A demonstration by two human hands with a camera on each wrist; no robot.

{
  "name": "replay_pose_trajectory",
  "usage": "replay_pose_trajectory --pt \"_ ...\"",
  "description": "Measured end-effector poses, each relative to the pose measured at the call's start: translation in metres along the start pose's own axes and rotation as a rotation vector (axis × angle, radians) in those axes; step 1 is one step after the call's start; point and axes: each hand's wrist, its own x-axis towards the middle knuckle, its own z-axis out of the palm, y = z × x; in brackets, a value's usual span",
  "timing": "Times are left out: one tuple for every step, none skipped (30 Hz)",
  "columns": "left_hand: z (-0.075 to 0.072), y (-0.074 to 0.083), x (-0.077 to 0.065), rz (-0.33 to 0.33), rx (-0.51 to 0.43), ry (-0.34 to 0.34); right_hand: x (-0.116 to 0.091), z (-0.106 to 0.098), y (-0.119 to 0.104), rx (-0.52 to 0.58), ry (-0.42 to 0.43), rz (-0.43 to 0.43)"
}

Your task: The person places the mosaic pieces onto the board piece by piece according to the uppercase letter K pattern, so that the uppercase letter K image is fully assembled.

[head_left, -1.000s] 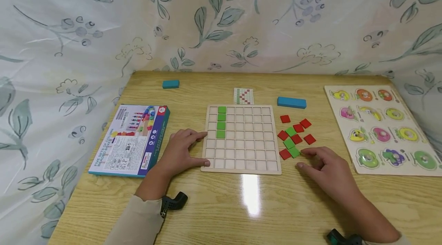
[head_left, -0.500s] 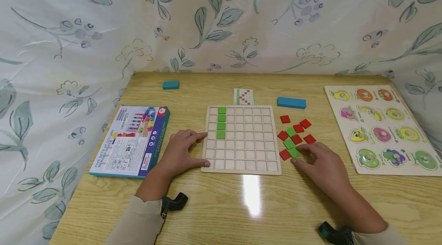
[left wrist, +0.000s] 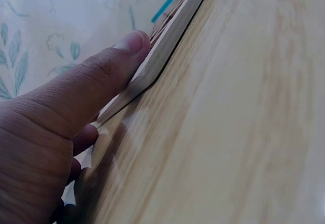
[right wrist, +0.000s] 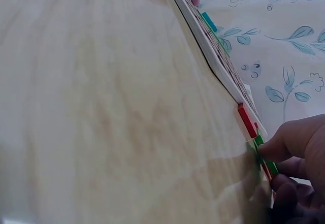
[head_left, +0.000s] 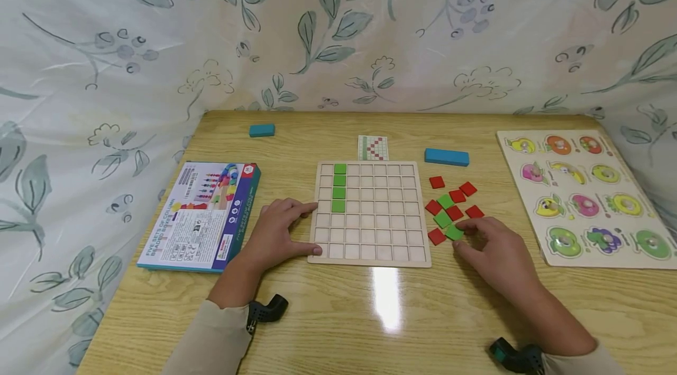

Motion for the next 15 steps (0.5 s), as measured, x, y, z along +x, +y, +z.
replay_pose_trajectory --pt "0.000 0.000 0.000 0.002 -0.001 0.002 0.000 -0.001 0.000 0.004 -0.002 0.000" --pt "0.000 0.000 0.000 0.003 -0.002 0.004 0.001 -0.001 0.000 0.007 -0.004 -0.001" --pt "0.000 0.000 0.000 0.005 -0.001 0.006 0.001 -0.002 0.000 0.012 -0.007 -0.001" --pt "0.000 0.000 0.000 0.006 0.000 0.007 0.002 -0.002 0.000 0.017 -0.009 -0.001" --pt "0.000 0.000 0.000 0.006 0.001 0.008 0.002 -0.003 0.000 0.021 -0.013 -0.002" --pt "0.000 0.000 0.000 0.007 0.003 0.009 0.003 -0.003 0.000 0.024 -0.017 -0.002" --pt "0.001 0.000 0.000 0.007 0.003 0.009 0.004 -0.003 -0.001 0.026 -0.021 -0.004" --pt "0.001 0.000 0.000 0.007 0.004 0.010 0.004 -0.004 -0.001 0.030 -0.023 -0.006" --pt "0.001 0.000 0.000 0.006 0.003 0.010 0.005 -0.004 -0.002 0.034 -0.025 -0.010" --pt "0.001 0.000 0.000 0.006 0.001 0.010 0.006 -0.004 -0.003 0.037 -0.027 -0.015" --pt "0.001 0.000 0.000 0.008 -0.001 0.011 0.007 -0.004 -0.005 0.042 -0.030 -0.022" --pt "0.001 0.000 0.001 0.009 -0.003 0.012 0.008 -0.004 -0.007 0.050 -0.036 -0.029" --pt "0.001 0.000 0.001 0.010 -0.003 0.013 0.010 -0.004 -0.009 0.060 -0.039 -0.038" --pt "0.001 0.000 0.001 0.010 -0.003 0.015 0.011 -0.004 -0.011 0.072 -0.045 -0.046" --pt "0.001 -0.001 0.001 0.012 -0.003 0.015 0.012 -0.003 -0.013 0.080 -0.052 -0.055"
